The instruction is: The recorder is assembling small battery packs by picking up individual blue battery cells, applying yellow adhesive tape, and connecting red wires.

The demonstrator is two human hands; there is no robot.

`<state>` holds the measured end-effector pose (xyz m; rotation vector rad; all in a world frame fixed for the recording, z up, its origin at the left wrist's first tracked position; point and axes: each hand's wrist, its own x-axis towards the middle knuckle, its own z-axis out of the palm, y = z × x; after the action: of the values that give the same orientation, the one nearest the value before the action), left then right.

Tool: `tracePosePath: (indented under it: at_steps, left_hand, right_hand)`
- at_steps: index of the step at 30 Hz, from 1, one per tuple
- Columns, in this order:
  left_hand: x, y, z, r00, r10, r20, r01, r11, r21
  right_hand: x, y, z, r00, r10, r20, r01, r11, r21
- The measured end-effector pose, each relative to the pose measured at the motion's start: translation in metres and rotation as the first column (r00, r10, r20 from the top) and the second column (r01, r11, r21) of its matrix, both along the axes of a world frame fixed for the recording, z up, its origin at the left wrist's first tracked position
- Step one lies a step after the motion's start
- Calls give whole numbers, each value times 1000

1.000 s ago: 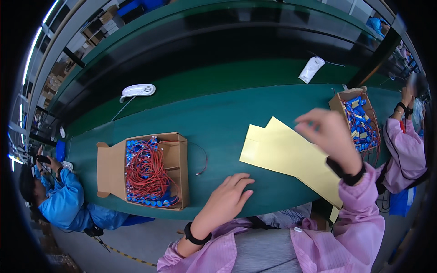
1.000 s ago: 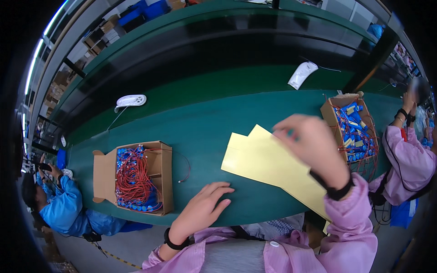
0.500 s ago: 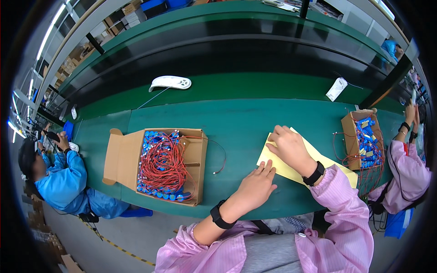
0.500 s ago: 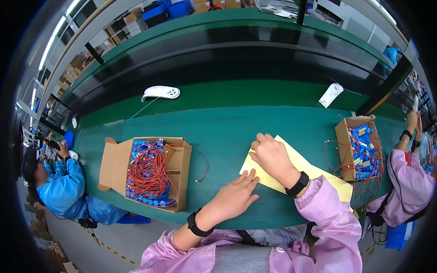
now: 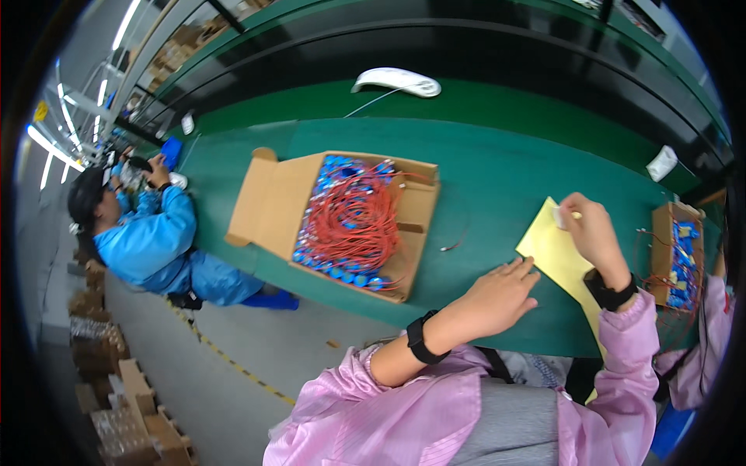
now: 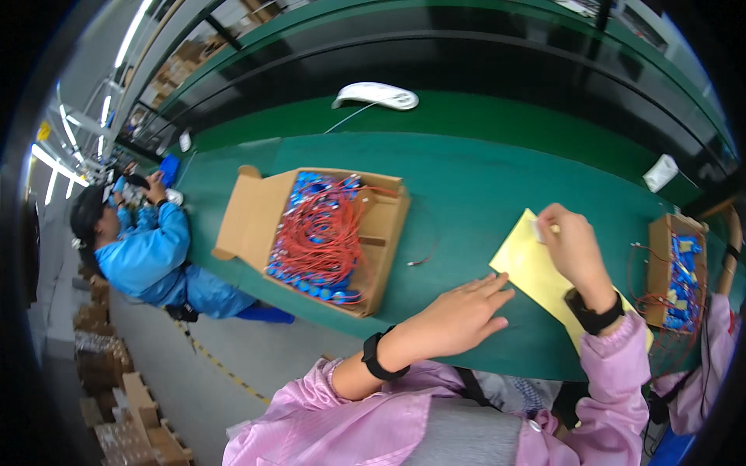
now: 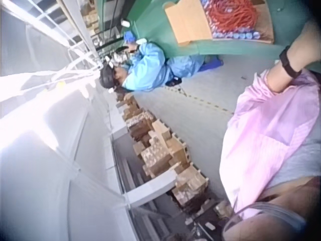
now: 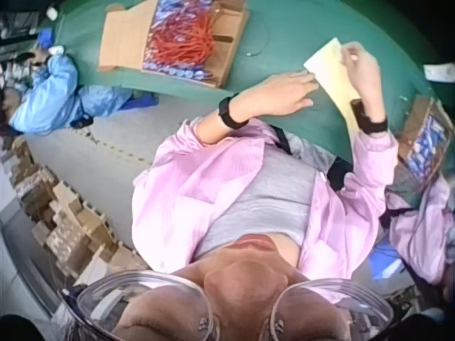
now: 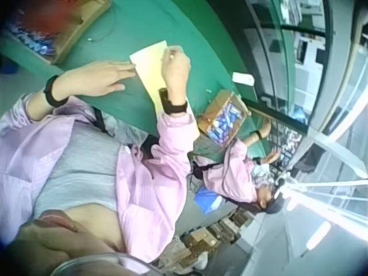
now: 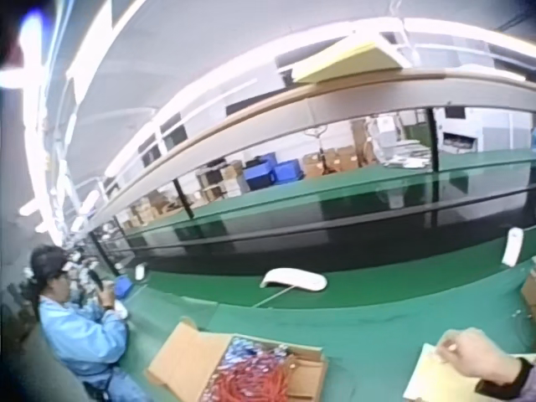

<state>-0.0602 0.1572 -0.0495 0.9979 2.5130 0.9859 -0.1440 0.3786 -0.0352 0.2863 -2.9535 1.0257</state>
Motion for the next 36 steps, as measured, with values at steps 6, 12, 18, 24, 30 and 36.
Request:
tracePosePath:
  at_steps: [6,12,18,24,30,36]
  left_hand:
    - [15,-104,87,953,258,158,-268,963,40]
    - [39,-160,88,833,537,-138,-548,763,-342]
    - [36,-152,73,851,517,-95,-523,814,-254]
    - [29,-156,71,900,410,-150,-435,868,-239]
    - [23,-171,80,893,451,-17,-450,892,33]
    - [27,-165,61,705,539,462,-707,591,390]
  right_hand:
    - [22,-5,3,998,41,41,-37,995,-92]
    - [43,-19,26,999,21,24,-13,957,-288]
    - [71,-21,52,997,-55,56,61,990,-124]
    - [87,-27,50,997,-54,-58,32,946,-324]
    - [97,-36,65,999,51,10,-44,934,-353]
    - [90,-72,72,947,319,-21,-301,867,-396]
